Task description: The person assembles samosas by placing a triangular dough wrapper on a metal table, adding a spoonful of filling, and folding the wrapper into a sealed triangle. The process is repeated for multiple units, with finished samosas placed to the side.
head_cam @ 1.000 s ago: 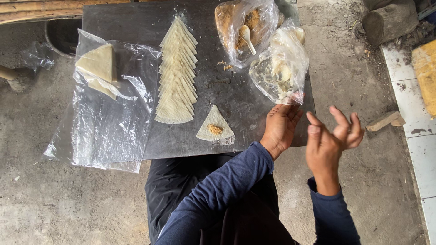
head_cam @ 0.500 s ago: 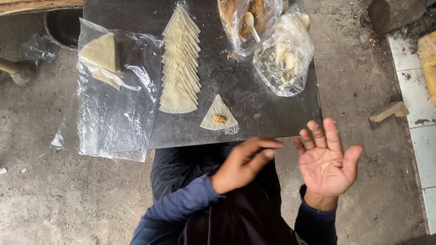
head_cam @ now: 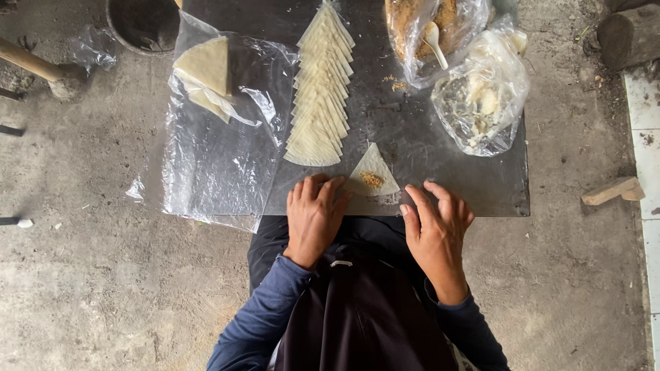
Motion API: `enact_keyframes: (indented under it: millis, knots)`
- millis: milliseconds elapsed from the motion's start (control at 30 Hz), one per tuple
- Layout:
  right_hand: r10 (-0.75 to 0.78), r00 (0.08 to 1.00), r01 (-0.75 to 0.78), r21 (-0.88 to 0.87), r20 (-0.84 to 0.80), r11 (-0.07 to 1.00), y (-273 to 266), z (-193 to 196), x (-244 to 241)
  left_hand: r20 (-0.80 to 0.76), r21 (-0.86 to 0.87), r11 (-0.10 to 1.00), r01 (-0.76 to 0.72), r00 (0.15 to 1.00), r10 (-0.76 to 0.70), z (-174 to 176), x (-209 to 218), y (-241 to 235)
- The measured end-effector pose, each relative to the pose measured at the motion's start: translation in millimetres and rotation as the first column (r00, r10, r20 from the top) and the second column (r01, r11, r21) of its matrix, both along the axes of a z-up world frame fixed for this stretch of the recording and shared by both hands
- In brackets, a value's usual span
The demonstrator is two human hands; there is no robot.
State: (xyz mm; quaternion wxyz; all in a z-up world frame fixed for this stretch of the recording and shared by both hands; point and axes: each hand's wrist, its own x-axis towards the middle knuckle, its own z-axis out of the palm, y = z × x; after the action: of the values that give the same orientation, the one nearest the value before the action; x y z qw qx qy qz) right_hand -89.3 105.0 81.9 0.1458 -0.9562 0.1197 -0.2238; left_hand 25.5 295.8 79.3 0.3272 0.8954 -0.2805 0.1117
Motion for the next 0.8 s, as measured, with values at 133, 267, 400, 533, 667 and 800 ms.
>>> enact_keyframes:
  millis: [133,267,400,533,667,800]
  knots:
    - [-0.017,0.999,0.016,-0.033,-0.03,0.999,6.5,-3.3,6.0,-0.048,-0.01,0.999,0.038,0.998,-0.038,-3.3,6.1,-3.9]
    - [0.013,1.0,-0.013,0.006,-0.009,1.0,7.5,-7.0,10.5,-0.047,-0.023,0.999,0.044,0.998,-0.045,-3.0,8.5,-7.6]
    - [0.033,0.999,-0.032,0.033,-0.025,0.999,8.8,-9.8,14.7,-0.041,-0.099,0.991,0.096,0.994,-0.1,-1.2,9.1,-6.5]
    - [-0.02,1.0,0.02,0.004,-0.022,1.0,5.5,-12.5,17.0,-0.059,-0.144,0.982,0.121,0.99,-0.13,0.3,12.4,-6.4]
    - [0.004,0.999,-0.004,0.003,-0.041,1.0,2.6,-17.3,17.3,-0.116,-0.148,0.982,0.116,0.984,-0.134,3.0,14.1,-4.4]
    - [0.028,0.999,-0.028,0.016,-0.028,0.999,9.0,-22.9,18.6,-0.183,-0.129,0.987,0.096,0.976,-0.119,7.1,15.3,2.6]
